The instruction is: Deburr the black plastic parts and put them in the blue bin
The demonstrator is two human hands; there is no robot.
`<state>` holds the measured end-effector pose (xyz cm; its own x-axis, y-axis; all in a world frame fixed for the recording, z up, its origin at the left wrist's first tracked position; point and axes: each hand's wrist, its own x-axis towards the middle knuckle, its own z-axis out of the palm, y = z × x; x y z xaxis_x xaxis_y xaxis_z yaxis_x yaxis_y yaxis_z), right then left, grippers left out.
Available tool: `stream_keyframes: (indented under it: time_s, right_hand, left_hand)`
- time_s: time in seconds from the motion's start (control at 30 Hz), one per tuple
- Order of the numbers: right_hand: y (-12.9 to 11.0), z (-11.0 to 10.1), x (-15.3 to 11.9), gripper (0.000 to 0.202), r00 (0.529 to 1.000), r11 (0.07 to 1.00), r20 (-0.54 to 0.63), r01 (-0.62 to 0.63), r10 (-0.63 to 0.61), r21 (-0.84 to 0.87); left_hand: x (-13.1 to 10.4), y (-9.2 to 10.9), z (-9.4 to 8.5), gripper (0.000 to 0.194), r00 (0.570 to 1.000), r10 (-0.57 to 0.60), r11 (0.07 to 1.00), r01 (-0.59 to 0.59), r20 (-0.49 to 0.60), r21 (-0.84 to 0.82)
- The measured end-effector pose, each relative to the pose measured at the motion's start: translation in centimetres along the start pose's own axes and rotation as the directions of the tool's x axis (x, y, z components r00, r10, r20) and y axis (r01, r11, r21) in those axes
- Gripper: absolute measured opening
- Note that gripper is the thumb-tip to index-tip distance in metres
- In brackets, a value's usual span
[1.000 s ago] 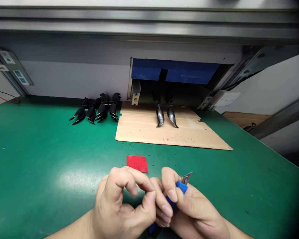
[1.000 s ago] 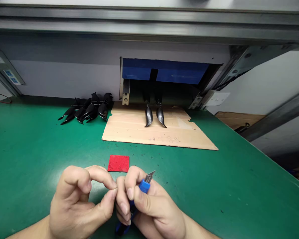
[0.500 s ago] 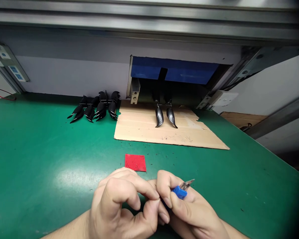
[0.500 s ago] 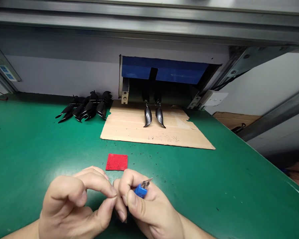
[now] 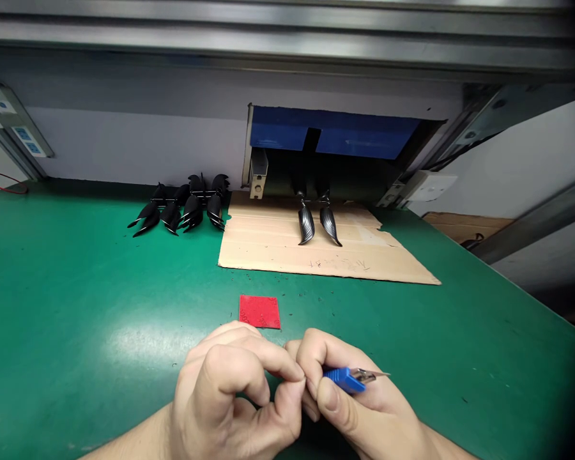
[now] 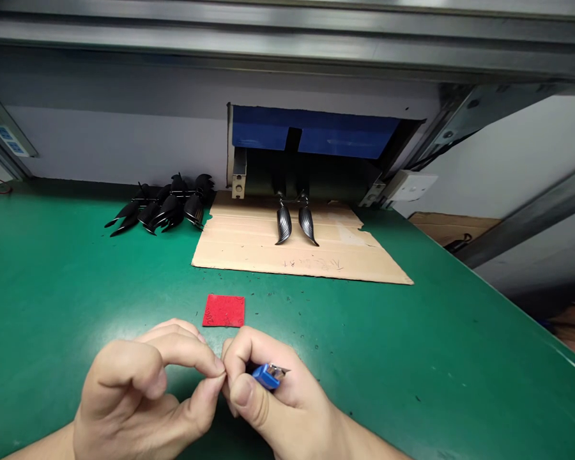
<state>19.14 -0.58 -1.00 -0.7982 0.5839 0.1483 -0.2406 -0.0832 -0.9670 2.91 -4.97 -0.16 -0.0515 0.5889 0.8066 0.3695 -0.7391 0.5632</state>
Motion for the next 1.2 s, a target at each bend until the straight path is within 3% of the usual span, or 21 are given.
stream_keyframes:
  time_s: [0.4,1.2]
  right_hand:
    - [-0.06,-0.68,-0.43,0.034,0.999,0.946,0.019,0.041,-0.037,-0.323]
    - [-0.52,-0.32,0.05,0.032,0.983,0.853,0.017,0.166,-0.181,-0.495]
  left_hand:
    - [-0.14,0.1,-0.18,0.042,0.999,-0.025,1.0,0.025,0.026,-0.011]
    - [0.15,-0.15,-0.12,0.041,0.999,0.02,0.999,-0.021,0.032,0.043]
